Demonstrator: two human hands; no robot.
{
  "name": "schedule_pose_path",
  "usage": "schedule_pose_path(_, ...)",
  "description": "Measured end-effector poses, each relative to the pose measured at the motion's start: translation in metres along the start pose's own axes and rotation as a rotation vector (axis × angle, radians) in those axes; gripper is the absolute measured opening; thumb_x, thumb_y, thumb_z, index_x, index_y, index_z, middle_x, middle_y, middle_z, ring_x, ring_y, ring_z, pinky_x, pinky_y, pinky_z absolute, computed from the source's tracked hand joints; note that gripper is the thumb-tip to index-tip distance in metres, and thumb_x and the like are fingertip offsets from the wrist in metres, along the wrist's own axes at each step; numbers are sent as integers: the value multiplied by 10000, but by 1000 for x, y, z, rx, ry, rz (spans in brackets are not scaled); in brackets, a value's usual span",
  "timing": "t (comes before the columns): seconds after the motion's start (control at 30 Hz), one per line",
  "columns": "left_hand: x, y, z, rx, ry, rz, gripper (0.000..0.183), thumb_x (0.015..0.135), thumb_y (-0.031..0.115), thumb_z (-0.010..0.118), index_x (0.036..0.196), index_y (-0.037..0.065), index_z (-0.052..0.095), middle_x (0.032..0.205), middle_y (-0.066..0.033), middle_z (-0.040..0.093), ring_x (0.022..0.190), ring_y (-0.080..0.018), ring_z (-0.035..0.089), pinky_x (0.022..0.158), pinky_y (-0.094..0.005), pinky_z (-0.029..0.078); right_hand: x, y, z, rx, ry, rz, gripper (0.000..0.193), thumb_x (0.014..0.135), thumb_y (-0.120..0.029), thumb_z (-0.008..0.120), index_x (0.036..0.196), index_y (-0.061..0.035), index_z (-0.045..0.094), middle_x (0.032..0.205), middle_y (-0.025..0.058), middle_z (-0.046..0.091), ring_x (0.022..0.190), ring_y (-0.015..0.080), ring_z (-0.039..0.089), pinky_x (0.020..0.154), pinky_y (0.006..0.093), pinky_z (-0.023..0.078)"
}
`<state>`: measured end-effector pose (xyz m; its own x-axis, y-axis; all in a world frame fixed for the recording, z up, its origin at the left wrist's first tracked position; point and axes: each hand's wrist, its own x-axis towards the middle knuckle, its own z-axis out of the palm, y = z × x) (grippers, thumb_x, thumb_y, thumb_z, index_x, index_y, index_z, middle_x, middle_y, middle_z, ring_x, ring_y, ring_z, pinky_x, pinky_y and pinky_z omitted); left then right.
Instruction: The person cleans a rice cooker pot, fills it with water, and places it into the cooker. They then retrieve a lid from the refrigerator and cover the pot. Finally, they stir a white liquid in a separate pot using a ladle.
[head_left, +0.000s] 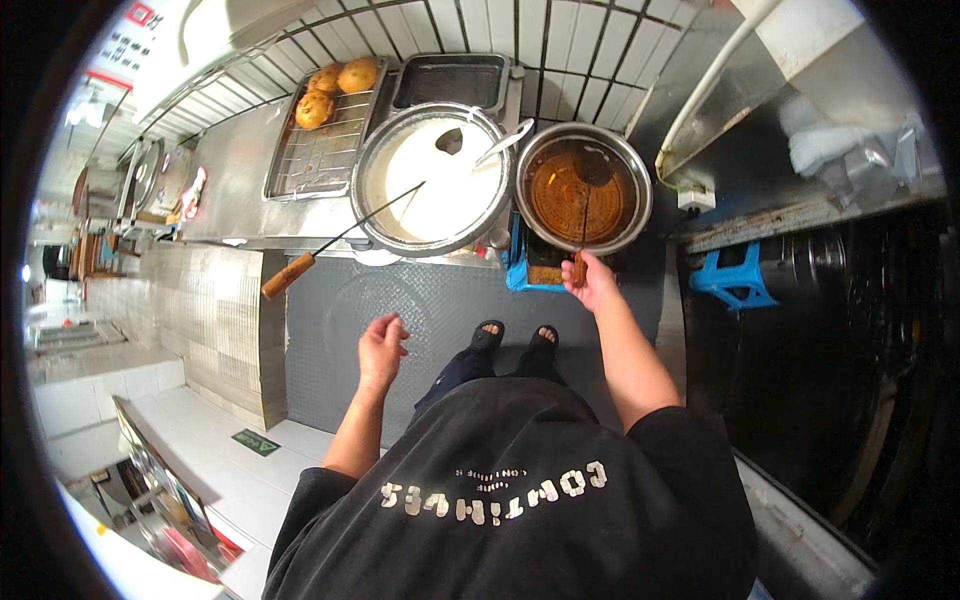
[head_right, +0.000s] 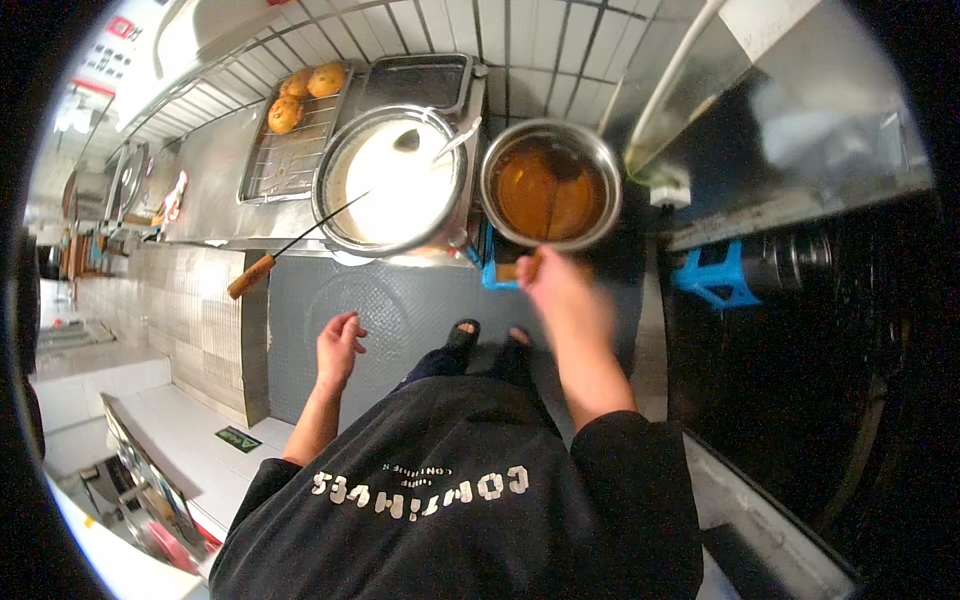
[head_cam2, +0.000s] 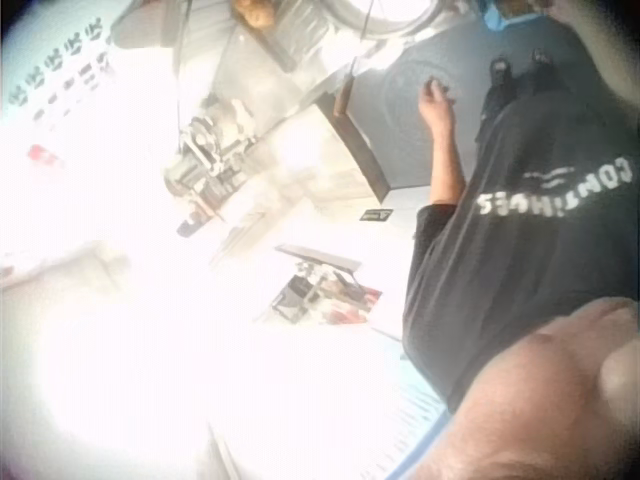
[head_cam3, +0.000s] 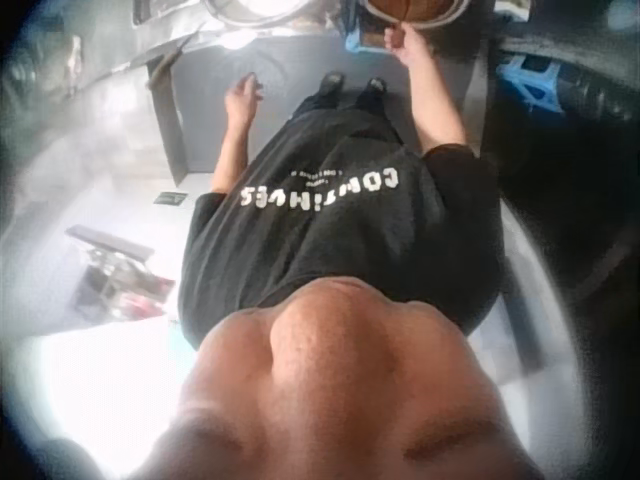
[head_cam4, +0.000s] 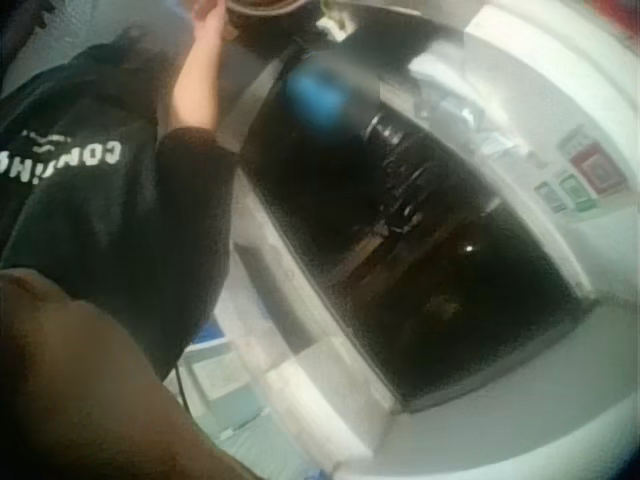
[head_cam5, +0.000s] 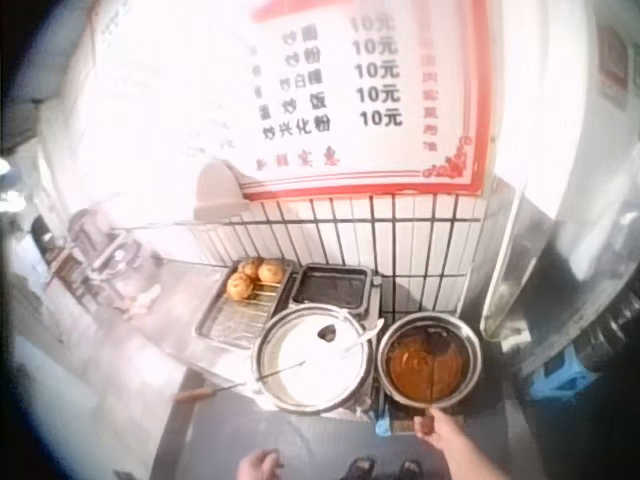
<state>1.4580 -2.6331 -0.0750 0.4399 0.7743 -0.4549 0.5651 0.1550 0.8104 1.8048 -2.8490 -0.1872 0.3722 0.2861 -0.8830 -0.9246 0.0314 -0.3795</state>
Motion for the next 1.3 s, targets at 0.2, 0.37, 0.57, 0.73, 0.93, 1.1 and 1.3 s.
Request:
schedule_pose_path(0.2, -11, 32, -34, -316, 412, 157, 458, 949, 222, 637, 1298, -44, 503, 839, -57, 637, 623, -86, 573, 524, -225, 499, -28, -5, -9, -1189, 202, -401, 522, 937, -417, 571, 1297, -40, 541, 1067, 149, 687, 961, 275, 648, 872, 404, 488)
schedule_pose_path(0.37, 7, 68, -81, -693, 396, 159, 540, 973, 459, 552, 1304, 42, 459, 776, -45, 615, 484, -91, 524, 508, -260, 498, -62, -9, 14, -1192, 285, -783, 533, 949, -371, 571, 1362, -41, 502, 1024, 119, 679, 890, 243, 651, 781, 349, 507)
schedule_pose_path(0.57, 37, 104, -125, -553, 297, 108, 540, 930, 507, 595, 1155, 21, 527, 716, -73, 639, 428, -78, 494, 414, -238, 445, -98, -31, 92, -696, -120, -607, 462, 984, -320, 548, 1363, -61, 487, 913, 41, 638, 638, 78, 550, 522, 217, 433)
schedule_pose_path(0.73, 40, 129, -136, -447, 201, 149, 355, 934, 363, 631, 1022, 19, 620, 742, -75, 661, 499, -75, 547, 416, -205, 424, -111, -67, 152, -574, -202, -591, 586, 982, -372, 560, 1449, -74, 372, 922, 39, 640, 653, 85, 562, 546, 216, 444)
schedule_pose_path(0.93, 5, 158, -126, -239, 100, 402, 205, 950, 157, 606, 1062, -5, 661, 766, -63, 657, 585, -69, 574, 474, -214, 450, -111, -86, 179, -529, -230, -628, 707, 961, -390, 596, 1508, -86, 267, 922, 31, 642, 660, 88, 568, 557, 227, 449)
schedule_pose_path(1.1, -31, 177, -124, 251, 159, 820, 176, 853, 15, 673, 1029, 31, 688, 721, -43, 624, 588, -105, 582, 504, -255, 477, -111, -89, 181, -530, -270, -648, 668, 951, -379, 618, 1477, -86, 330, 929, 37, 634, 651, 89, 562, 537, 219, 442)
schedule_pose_path(1.3, -51, 179, -127, 671, 282, 1263, 321, 696, -13, 750, 991, 96, 686, 823, -75, 614, 597, -227, 602, 511, -322, 499, -114, -91, 178, -518, -297, -659, 580, 957, -334, 617, 1428, -70, 405, 927, 41, 631, 652, 89, 566, 531, 214, 443)
